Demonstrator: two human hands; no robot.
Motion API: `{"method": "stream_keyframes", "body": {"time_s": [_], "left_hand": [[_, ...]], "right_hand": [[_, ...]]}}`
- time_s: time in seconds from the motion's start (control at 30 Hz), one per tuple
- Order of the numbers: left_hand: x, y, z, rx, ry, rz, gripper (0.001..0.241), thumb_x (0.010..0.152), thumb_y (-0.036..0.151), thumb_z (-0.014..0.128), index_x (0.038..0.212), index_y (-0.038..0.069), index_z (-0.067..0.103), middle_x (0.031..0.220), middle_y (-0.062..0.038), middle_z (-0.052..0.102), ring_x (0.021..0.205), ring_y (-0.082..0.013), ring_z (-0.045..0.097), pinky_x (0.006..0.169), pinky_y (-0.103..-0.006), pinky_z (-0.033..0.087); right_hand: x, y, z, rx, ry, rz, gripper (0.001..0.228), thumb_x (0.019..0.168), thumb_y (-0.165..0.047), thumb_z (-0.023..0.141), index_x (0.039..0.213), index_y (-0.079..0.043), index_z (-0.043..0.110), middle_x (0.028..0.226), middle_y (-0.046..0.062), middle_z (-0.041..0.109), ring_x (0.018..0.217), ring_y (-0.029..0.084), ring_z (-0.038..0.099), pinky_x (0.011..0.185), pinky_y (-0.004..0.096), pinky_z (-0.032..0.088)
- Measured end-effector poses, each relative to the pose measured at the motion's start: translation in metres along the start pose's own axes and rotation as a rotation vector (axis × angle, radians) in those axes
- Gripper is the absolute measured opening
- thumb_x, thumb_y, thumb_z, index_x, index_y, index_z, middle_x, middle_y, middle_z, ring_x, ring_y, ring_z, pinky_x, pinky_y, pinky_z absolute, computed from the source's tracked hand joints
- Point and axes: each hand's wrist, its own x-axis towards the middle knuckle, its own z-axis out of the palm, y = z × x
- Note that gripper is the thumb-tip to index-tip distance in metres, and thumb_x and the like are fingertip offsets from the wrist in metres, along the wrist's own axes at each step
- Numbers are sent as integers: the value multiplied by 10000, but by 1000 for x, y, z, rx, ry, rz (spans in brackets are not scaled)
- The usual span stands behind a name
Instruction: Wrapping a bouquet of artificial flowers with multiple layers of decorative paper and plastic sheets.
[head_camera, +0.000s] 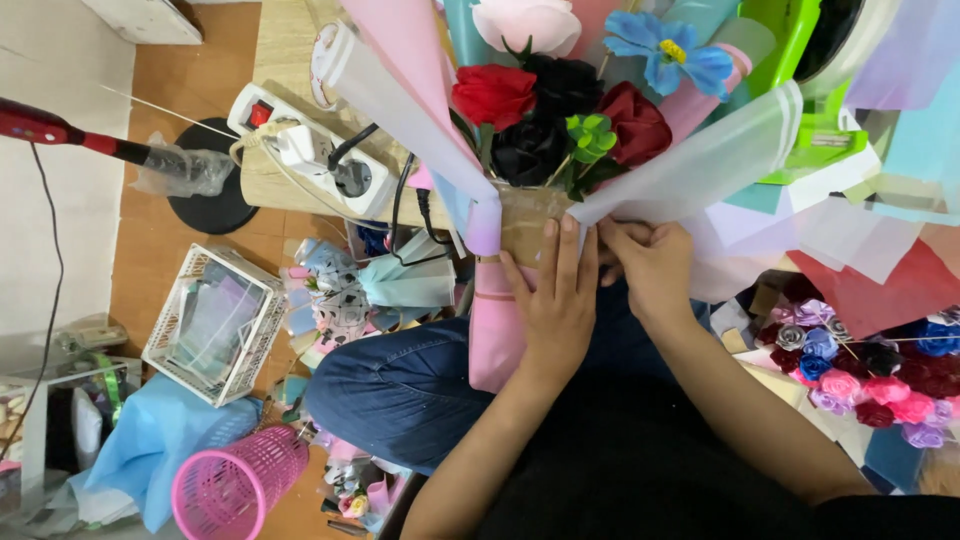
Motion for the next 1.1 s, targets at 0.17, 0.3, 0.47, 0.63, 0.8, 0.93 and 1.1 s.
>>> {"method": "stream_keyframes", "body": {"time_s": [0.17, 0.3, 0.47, 0.63, 0.8, 0.93, 1.1], "left_hand": [[-1, -1, -1, -11, -13, -10, 384, 1100, 126, 396, 1391, 184, 640, 1525, -135, 515, 1376, -280, 578, 1065, -697, 462], [-3, 1, 0, -21, 6, -40, 393, 1102, 112, 373, 1370, 179, 653, 1538, -122, 508, 1386, -260, 570, 1071, -694, 465], [-2, 1, 0, -2, 1, -48, 399, 1102, 106, 372, 1387, 186, 639, 1561, -110, 490, 1430, -251, 526, 1090, -689, 455], [-1, 0, 0, -32, 18, -66, 376, 1102, 140, 391, 1351, 200, 666, 1530, -100, 535, 1403, -240, 563, 1086, -687, 460], [3, 1, -1, -51, 18, -84, 377, 1111, 180, 374, 1350, 218, 664, 1507, -84, 571, 1397, -223, 574, 1104, -682, 435], [1, 1, 1, -78, 23, -89, 408, 1120, 167, 327, 1360, 224, 651, 1491, -88, 591, 1385, -229, 588, 1105, -683, 431], [-9, -1, 9, -122, 37, -65, 390, 1105, 124, 373, 1349, 196, 670, 1478, -124, 597, 1372, -275, 595, 1083, -704, 440]], "right_hand": [[-15, -15, -1, 159, -44, 108, 144, 965, -87, 699, 860, 11, 685, 688, 140, 672, 429, 148, 584, 295, 226, 402], [-12, -16, -22, 273, -119, 103, 274, 1003, -71, 649, 733, -35, 625, 549, 33, 474, 378, 85, 424, 328, 177, 282], [12, 1, -42, 395, -295, 209, 230, 1027, -121, 521, 797, -117, 524, 504, -38, 315, 328, 64, 304, 336, 153, 211], [-16, -25, -19, 327, -217, 133, 116, 1016, -81, 550, 917, -83, 490, 640, 74, 500, 379, 142, 469, 290, 195, 288], [-13, 3, -20, 146, -210, 101, 101, 1042, -58, 572, 1097, -27, 493, 828, 164, 643, 466, 213, 627, 262, 247, 411], [-12, 8, -10, 143, -157, 25, 102, 1052, -59, 599, 1138, -16, 564, 778, 162, 623, 414, 203, 584, 238, 238, 408], [-16, 4, -7, 25, -86, -98, 85, 1060, -66, 635, 987, -22, 626, 679, 145, 621, 408, 184, 572, 264, 233, 395]]}}
